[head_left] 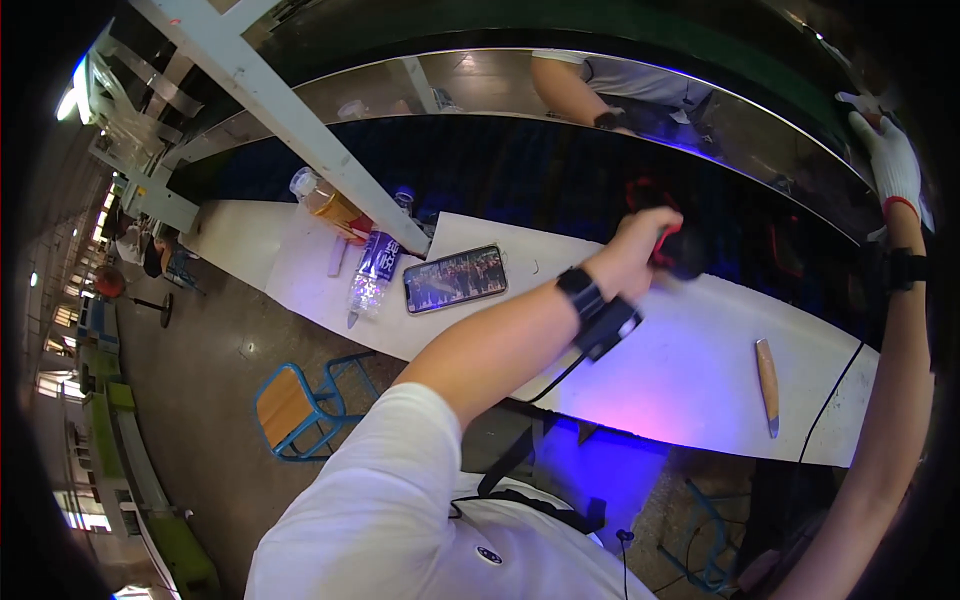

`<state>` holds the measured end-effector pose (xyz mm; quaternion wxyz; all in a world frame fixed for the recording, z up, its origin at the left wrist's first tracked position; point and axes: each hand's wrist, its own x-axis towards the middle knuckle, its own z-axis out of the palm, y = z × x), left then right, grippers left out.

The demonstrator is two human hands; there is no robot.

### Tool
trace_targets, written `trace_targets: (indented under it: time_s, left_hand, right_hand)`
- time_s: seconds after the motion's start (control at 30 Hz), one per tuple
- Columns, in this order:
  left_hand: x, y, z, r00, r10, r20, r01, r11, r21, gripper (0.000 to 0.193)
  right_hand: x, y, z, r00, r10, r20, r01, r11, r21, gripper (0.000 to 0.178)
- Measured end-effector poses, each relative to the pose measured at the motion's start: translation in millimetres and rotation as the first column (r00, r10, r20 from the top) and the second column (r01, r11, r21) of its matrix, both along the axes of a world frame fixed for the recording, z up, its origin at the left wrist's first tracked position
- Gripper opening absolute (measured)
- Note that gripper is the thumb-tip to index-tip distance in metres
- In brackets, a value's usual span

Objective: Checking and assembling shoe components on a factory assembly line.

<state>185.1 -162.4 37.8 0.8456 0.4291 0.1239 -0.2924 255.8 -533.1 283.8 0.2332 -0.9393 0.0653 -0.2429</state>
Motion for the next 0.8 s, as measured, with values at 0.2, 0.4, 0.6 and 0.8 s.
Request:
trace_targets:
  time_s: [0.2,0.4,0.6,0.8]
  left_hand:
    - [-156,97,17,0.973,-0.224,-0.06,0.195,0.93,-0.311,0.049]
    - [-183,140,23,0.891,-0.019,0.453,-0.324,0.673,0.665,0.029]
    - [-224,119,6,0.278,-0.737,0.616,-0.582,0.381,0.718,0.073]
    - [-186,119,29,0.204,-0.857,0.474,-0.554,0.298,0.777,0.068]
  right_hand:
    - [-8,5,2,0.995,-0.085,0.051,0.094,0.977,-0.189,0.047]
    - [-31,26,-3,0.962,-0.239,0.134,0.269,0.916,-0.297,0.05]
    - [-167,111,-43,0.588,0.616,0.524,-0.261,0.758,-0.598,0.037]
    - [-393,109,-66,0.742,0.456,0.491,-0.439,0.885,-0.159,0.039]
